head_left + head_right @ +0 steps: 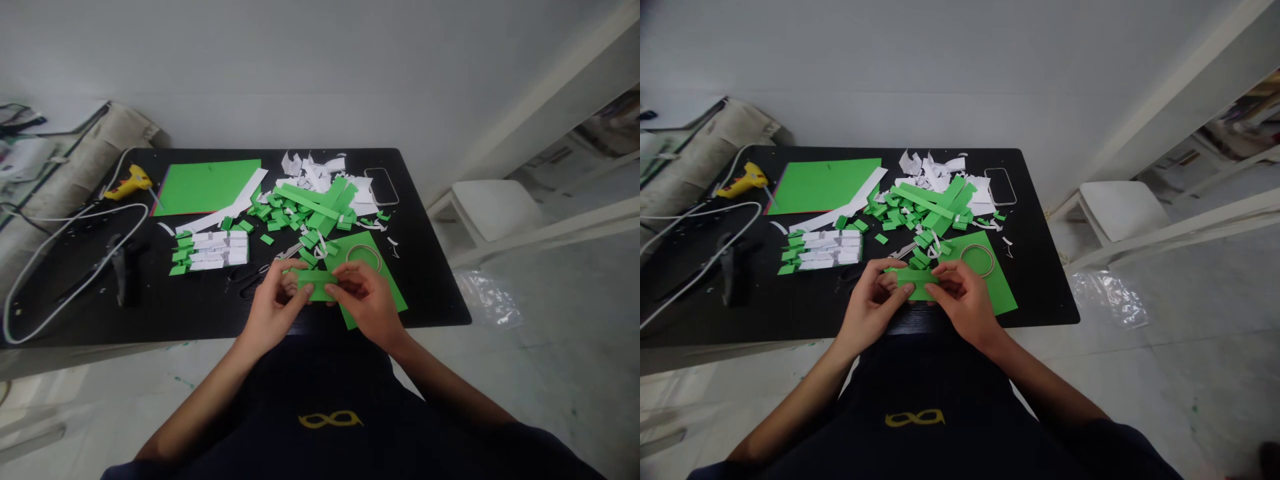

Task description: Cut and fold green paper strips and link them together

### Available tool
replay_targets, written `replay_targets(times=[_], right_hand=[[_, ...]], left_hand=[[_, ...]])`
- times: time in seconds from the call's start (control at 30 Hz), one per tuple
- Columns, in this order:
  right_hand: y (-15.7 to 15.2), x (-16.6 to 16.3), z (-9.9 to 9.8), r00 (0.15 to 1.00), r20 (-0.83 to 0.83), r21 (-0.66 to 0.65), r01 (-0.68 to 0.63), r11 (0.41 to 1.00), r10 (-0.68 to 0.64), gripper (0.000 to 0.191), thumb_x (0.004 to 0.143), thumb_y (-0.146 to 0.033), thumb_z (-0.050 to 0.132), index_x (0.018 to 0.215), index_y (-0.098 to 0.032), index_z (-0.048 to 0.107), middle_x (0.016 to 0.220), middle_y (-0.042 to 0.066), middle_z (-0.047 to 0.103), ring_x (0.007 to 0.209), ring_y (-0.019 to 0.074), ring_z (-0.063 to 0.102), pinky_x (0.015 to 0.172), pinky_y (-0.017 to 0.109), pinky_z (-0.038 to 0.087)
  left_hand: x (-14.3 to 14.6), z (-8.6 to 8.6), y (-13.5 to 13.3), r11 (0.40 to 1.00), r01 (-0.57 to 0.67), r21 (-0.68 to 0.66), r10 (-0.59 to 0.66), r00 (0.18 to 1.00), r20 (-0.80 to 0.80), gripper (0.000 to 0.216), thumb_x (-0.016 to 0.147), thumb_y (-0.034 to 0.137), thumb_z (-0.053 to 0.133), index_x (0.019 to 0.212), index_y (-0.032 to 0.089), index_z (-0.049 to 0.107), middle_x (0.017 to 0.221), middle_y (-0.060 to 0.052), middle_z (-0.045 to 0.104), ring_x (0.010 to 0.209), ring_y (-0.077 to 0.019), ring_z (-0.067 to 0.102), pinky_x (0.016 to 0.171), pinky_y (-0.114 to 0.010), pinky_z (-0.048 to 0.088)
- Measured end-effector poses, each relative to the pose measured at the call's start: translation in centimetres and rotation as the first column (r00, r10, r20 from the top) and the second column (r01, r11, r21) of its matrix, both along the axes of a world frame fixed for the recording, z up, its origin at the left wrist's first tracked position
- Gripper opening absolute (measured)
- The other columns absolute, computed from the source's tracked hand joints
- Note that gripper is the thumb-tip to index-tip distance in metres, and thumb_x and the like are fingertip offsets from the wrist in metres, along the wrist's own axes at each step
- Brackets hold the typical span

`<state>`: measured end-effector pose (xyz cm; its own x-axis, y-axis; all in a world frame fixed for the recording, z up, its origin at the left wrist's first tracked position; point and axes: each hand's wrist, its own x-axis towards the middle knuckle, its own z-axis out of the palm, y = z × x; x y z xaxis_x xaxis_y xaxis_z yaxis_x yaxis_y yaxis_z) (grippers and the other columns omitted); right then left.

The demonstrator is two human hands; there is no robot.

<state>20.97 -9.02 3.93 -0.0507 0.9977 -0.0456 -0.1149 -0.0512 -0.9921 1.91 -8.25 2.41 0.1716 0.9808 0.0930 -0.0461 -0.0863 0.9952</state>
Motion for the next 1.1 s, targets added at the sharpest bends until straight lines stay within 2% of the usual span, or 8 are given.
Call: replay_targets(times=[0.23,0.43,0.57,0.67,0.8,0.93,1.1], right_hand=[[0.1,-0.1,0.1,1.000,-0.012,-0.023,0.014,1.000,-0.014,0.030,0.078,-0.039,0.091,0.085,-0.024,0.066,0.078,-0.002,0.068,0.071,0.0166,0.070,0.064,0.031,0.068],[0.1,0.0,0.4,0.999,-0.036,-0.045,0.019,0.999,-0.020,0.028,0.079,-0.040,0.090,0.086,-0.025,0.068,0.079,-0.001,0.069,0.075,0.0181,0.071,0.061,0.030,0.068],[0.1,0.0,0.5,1.000,0.003,-0.026,0.023,0.999,-0.023,0.025,0.078,-0.037,0.090,0.083,-0.024,0.069,0.078,-0.001,0.068,0.073,0.0173,0.069,0.062,0.030,0.066],[0.1,0.1,0.6,0.999,0.030,-0.016,0.012,1.000,-0.012,0.017,0.079,-0.031,0.087,0.081,-0.024,0.072,0.079,-0.001,0.070,0.073,0.0166,0.069,0.064,0.029,0.063],[0.2,0.4,0.7,0.999,0.049,0.001,-0.021,1.000,0.021,0.002,0.084,-0.026,0.079,0.083,-0.025,0.077,0.083,0.000,0.075,0.077,0.0170,0.071,0.071,0.031,0.061],[0.1,0.8,0.8,0.997,0.075,-0.009,-0.032,0.999,0.032,0.008,0.086,-0.024,0.072,0.085,-0.026,0.081,0.083,0.001,0.077,0.077,0.0166,0.070,0.071,0.031,0.058],[0.0,0.4,0.8,0.999,0.024,-0.033,-0.024,0.999,0.025,0.008,0.081,-0.029,0.084,0.086,-0.025,0.079,0.085,0.001,0.078,0.081,0.0175,0.073,0.077,0.032,0.060]], left_hand=[[-0.1,-0.2,0.0,0.998,0.033,0.061,-0.031,0.999,-0.030,0.028,0.097,0.023,0.071,0.122,0.027,0.062,0.086,-0.002,0.070,0.073,-0.0194,0.069,0.069,-0.033,0.057],[-0.1,-0.1,-0.2,0.998,0.038,0.041,-0.037,0.999,-0.027,0.029,0.097,0.024,0.071,0.125,0.028,0.062,0.082,-0.001,0.068,0.070,-0.0192,0.068,0.066,-0.032,0.059],[-0.1,0.4,-0.1,0.995,0.017,0.101,-0.008,0.996,-0.088,0.015,0.098,0.024,0.069,0.113,0.026,0.069,0.074,0.002,0.063,0.062,-0.0145,0.063,0.060,-0.026,0.056],[-0.2,0.6,0.0,0.995,0.029,0.093,-0.019,0.994,-0.107,0.008,0.099,0.024,0.068,0.106,0.025,0.071,0.074,0.002,0.066,0.062,-0.0144,0.066,0.059,-0.025,0.055],[-0.3,0.7,0.1,0.995,0.070,0.065,-0.067,0.996,-0.056,0.009,0.100,0.021,0.064,0.102,0.024,0.073,0.077,0.001,0.072,0.064,-0.0151,0.072,0.061,-0.025,0.056],[-0.4,1.1,0.1,0.995,0.090,0.044,-0.088,0.995,-0.050,0.017,0.103,0.021,0.058,0.100,0.021,0.075,0.075,-0.001,0.074,0.066,-0.0159,0.072,0.064,-0.026,0.056],[-0.7,1.4,0.1,0.991,0.095,0.089,-0.083,0.988,-0.130,0.024,0.103,0.018,0.052,0.100,0.020,0.076,0.073,-0.001,0.074,0.070,-0.0173,0.072,0.071,-0.029,0.055]])
